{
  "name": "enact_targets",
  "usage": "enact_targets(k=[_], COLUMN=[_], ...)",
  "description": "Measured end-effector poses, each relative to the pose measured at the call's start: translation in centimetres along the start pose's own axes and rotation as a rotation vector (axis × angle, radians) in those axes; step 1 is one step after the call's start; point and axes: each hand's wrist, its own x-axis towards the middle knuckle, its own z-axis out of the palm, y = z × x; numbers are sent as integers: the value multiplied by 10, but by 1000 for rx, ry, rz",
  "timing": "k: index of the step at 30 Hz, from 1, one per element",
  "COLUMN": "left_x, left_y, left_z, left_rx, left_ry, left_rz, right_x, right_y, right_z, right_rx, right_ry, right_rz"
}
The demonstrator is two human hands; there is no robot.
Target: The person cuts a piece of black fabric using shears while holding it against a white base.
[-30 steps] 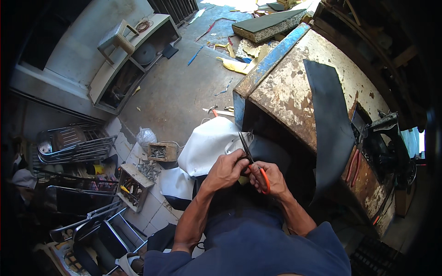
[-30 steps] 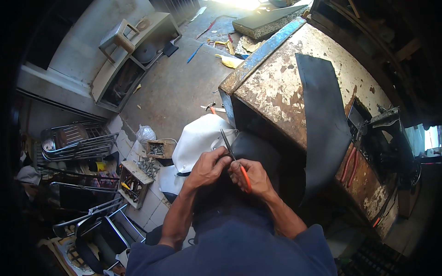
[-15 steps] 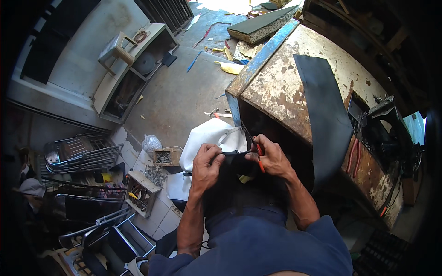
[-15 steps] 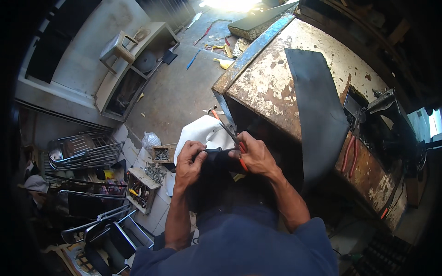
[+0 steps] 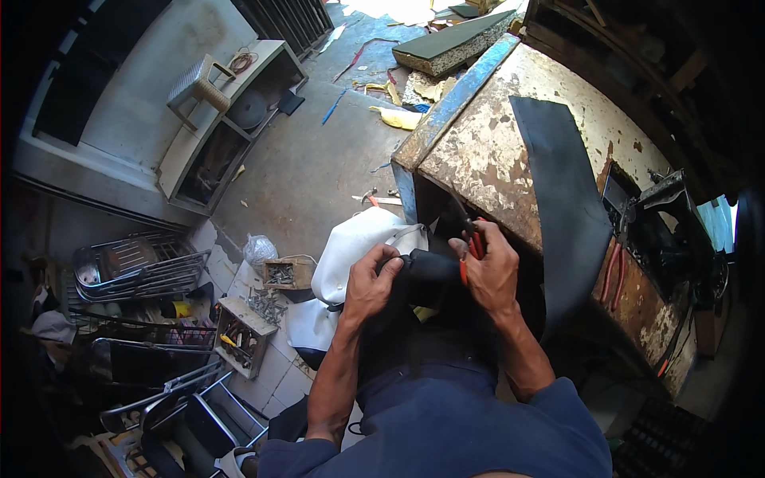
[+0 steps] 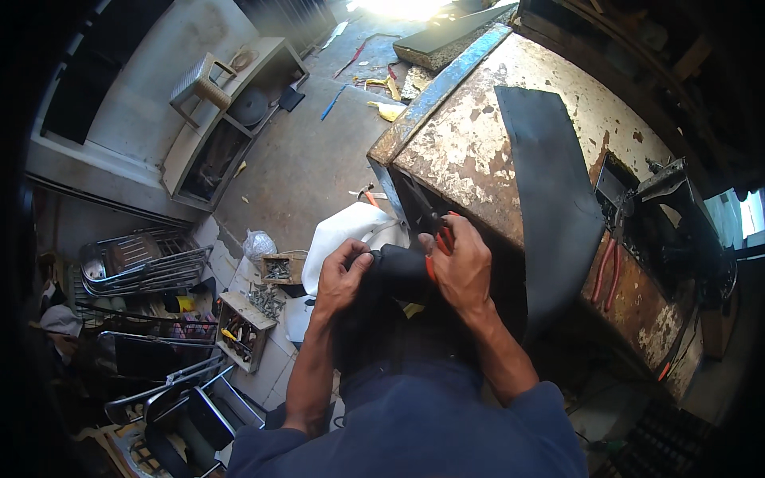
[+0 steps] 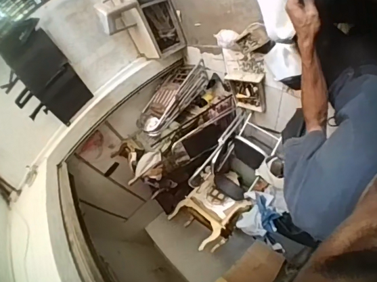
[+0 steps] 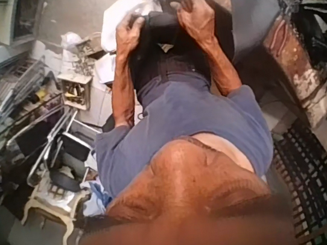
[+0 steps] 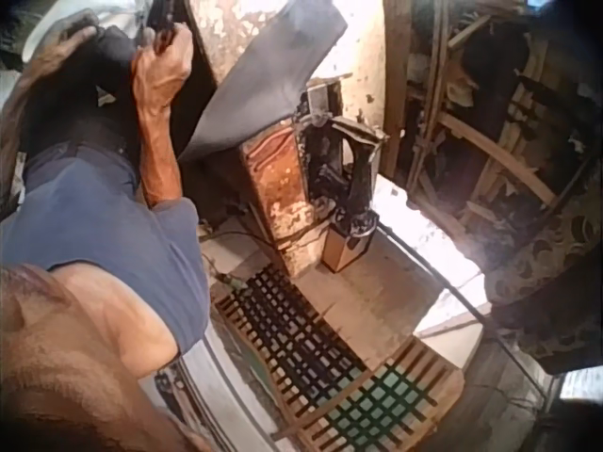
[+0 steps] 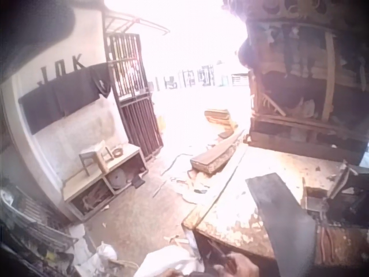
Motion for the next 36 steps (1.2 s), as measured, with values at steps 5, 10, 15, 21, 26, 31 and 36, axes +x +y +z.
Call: enact_targets(k=[5, 10, 15, 21, 26, 31, 36], left_x=[7, 9, 8, 5, -4, -14, -13], left_y=[0, 4, 5, 5, 9, -4, 12], left_z=[-5, -3, -4, -5, 12, 15, 0], left_rx=[16, 39, 68, 89, 190, 92, 152], left_ry=[29, 0, 2, -22, -69, -17, -26], left_rz=[-18, -41, -23, -39, 15, 44, 88], right_x=[-28, -60, -66, -63, -59, -53, -43], right_y=[-15, 3, 12, 14, 25, -2, 11], right_z=[-38, -22, -19, -19, -4, 7, 11], right_rx=[366, 574, 615, 658, 735, 604, 512], right_ry=[-535, -822, -898, -939, -838, -673, -797], right_rz=[236, 693, 709, 710, 682, 552, 345])
